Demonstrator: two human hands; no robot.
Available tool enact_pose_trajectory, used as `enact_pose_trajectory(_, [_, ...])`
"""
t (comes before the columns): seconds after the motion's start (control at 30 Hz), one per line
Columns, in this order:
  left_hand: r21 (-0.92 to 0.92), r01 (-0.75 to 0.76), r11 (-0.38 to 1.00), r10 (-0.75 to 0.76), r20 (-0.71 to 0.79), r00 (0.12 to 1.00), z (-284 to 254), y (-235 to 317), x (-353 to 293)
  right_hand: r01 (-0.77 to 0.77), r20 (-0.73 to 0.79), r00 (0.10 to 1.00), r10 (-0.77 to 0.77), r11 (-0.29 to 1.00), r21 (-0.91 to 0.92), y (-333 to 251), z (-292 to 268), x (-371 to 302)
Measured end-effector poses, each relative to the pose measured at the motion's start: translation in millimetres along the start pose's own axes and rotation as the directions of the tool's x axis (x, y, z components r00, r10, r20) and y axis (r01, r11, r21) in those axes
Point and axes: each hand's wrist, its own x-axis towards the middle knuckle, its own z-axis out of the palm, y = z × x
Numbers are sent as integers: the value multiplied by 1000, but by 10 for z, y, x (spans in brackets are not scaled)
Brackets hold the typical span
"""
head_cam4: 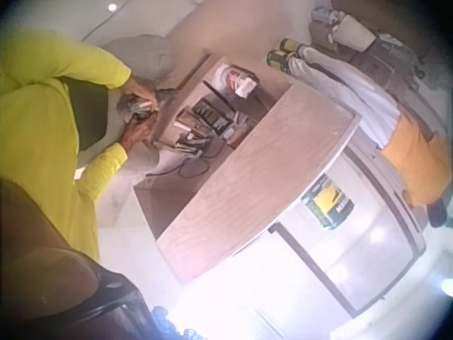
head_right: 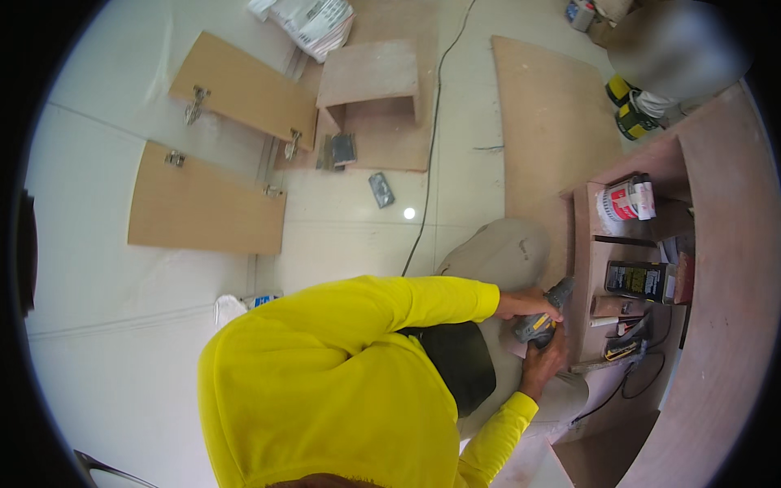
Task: The person assembles a wooden cabinet by attaching a door panel to the cabinet frame using a cordless drill. They position the door, align the hinges, and secure the screws to complete the attachment.
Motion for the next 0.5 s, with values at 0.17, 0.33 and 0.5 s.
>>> enact_pose_trajectory(0.17, [72, -46, 996, 43, 48, 998, -25, 118, -237, -10, -93, 996, 5, 998, -61, -178, -61, 103])
enact_pose_trajectory(0.33, [31, -262, 965, 264, -155, 952, 119, -100, -306, 37, -62, 997, -38, 999, -16, -368, -197, 98])
enact_pose_trajectory(0.5, [165, -19, 986, 68, -298, 952, 358, 353, -1368, 92, -51, 995, -83, 977, 191, -766, -510, -135])
